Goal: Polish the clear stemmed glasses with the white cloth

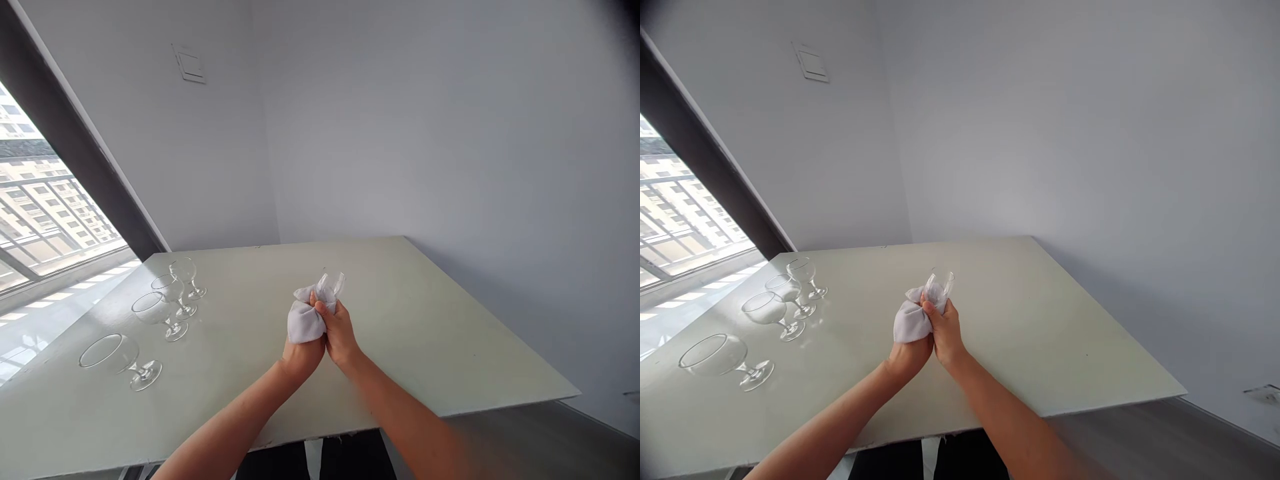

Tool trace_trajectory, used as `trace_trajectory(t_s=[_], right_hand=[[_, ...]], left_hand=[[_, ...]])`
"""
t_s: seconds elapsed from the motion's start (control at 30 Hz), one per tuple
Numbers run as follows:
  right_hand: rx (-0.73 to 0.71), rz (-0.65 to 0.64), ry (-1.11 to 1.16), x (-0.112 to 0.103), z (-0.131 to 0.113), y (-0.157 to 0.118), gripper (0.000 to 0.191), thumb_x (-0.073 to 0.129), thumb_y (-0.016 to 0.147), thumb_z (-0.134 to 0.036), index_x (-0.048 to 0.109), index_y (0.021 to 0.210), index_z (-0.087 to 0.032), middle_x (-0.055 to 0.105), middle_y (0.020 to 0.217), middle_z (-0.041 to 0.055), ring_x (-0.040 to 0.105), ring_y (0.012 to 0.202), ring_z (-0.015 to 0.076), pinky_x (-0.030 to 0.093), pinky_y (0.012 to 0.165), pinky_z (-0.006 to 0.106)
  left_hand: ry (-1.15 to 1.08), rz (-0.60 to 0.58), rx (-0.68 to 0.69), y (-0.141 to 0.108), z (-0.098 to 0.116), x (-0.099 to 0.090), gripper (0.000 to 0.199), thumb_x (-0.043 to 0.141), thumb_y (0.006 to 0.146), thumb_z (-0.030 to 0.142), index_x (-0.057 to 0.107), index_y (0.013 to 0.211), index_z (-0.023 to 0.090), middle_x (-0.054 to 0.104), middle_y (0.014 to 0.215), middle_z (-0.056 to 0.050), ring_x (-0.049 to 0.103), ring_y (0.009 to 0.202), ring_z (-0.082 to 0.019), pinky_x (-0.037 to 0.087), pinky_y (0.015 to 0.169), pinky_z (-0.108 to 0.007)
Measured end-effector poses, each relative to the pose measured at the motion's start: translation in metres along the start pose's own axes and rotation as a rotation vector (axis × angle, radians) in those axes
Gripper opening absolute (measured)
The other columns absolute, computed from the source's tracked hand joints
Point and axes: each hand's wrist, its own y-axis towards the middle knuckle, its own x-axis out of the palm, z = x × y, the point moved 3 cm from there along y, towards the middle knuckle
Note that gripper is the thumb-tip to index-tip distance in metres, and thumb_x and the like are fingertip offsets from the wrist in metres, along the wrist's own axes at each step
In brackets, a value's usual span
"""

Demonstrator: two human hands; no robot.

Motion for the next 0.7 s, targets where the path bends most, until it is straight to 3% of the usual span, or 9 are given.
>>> trace_trajectory(t_s=[0.13, 0.2, 0.3, 0.33, 0.43, 0.5, 0.6, 0.7], right_hand=[[0.041, 0.050, -0.046, -0.018, -0.010, 0.010, 0.026, 0.069, 0.065, -0.040, 0.057, 0.075, -0.018, 0.057, 0.066, -0.0015, 0.051, 0.062, 0.0128, 0.041, 0.059, 0.025], [0.040, 0.089, -0.085, -0.028, -0.019, 0.014, 0.028, 0.069, 0.065, -0.041, 0.053, 0.067, -0.018, 0.049, 0.057, -0.0045, 0.044, 0.053, 0.0097, 0.036, 0.052, 0.023], [0.071, 0.045, -0.120, -0.036, -0.030, 0.016, 0.033, 0.068, 0.065, -0.044, 0.048, 0.061, -0.018, 0.042, 0.052, -0.0062, 0.038, 0.049, 0.0081, 0.032, 0.048, 0.022], [0.100, -0.003, -0.118, -0.036, -0.031, 0.015, 0.034, 0.067, 0.065, -0.046, 0.048, 0.061, -0.018, 0.042, 0.052, -0.0060, 0.038, 0.049, 0.0081, 0.032, 0.047, 0.022], [0.248, -0.179, -0.090, -0.027, -0.029, 0.008, 0.037, 0.063, 0.066, -0.053, 0.053, 0.067, -0.017, 0.047, 0.055, -0.0035, 0.043, 0.048, 0.0094, 0.034, 0.046, 0.023], [0.350, -0.278, -0.090, -0.020, -0.024, 0.002, 0.040, 0.061, 0.066, -0.056, 0.056, 0.070, -0.017, 0.051, 0.057, -0.0010, 0.047, 0.048, 0.0111, 0.036, 0.046, 0.024], [0.393, -0.352, -0.086, -0.015, -0.019, -0.003, 0.040, 0.058, 0.068, -0.056, 0.058, 0.070, -0.016, 0.052, 0.058, 0.0000, 0.049, 0.052, 0.0118, 0.038, 0.049, 0.024], [0.285, -0.364, -0.195, -0.016, -0.021, -0.002, 0.036, 0.061, 0.069, -0.052, 0.058, 0.073, -0.016, 0.052, 0.063, -0.0011, 0.048, 0.056, 0.0106, 0.036, 0.052, 0.024]], left_hand=[[0.135, -0.089, 0.107, -0.005, 0.009, -0.017, 0.027, 0.054, 0.074, 0.026, 0.059, 0.101, 0.023, 0.059, 0.098, -0.007, 0.053, 0.096, -0.024, 0.044, 0.082, -0.038], [0.173, -0.048, 0.124, -0.001, 0.011, -0.034, 0.020, 0.051, 0.076, 0.024, 0.062, 0.093, 0.023, 0.057, 0.098, -0.007, 0.054, 0.091, -0.021, 0.044, 0.080, -0.036], [0.065, 0.069, 0.020, 0.014, 0.012, -0.056, 0.026, 0.048, 0.080, 0.026, 0.057, 0.104, 0.025, 0.058, 0.100, -0.005, 0.055, 0.093, -0.019, 0.041, 0.085, -0.036], [-0.035, 0.055, -0.042, 0.020, 0.012, -0.058, 0.034, 0.051, 0.079, 0.029, 0.052, 0.113, 0.026, 0.059, 0.104, -0.006, 0.054, 0.098, -0.019, 0.040, 0.089, -0.037], [-0.439, -0.215, -0.208, 0.033, 0.015, -0.045, 0.063, 0.063, 0.072, 0.038, 0.038, 0.128, 0.024, 0.054, 0.119, -0.011, 0.048, 0.110, -0.024, 0.038, 0.091, -0.039], [-0.662, -0.365, -0.290, 0.037, 0.017, -0.030, 0.072, 0.067, 0.068, 0.041, 0.034, 0.129, 0.021, 0.053, 0.119, -0.016, 0.051, 0.107, -0.027, 0.041, 0.086, -0.039], [-0.796, -0.363, -0.396, 0.038, 0.014, -0.015, 0.072, 0.069, 0.066, 0.040, 0.033, 0.125, 0.020, 0.059, 0.107, -0.017, 0.059, 0.090, -0.024, 0.045, 0.077, -0.038], [-0.778, -0.285, -0.421, 0.039, 0.010, -0.010, 0.064, 0.069, 0.066, 0.037, 0.036, 0.117, 0.019, 0.062, 0.096, -0.012, 0.061, 0.075, -0.019, 0.045, 0.071, -0.034]])
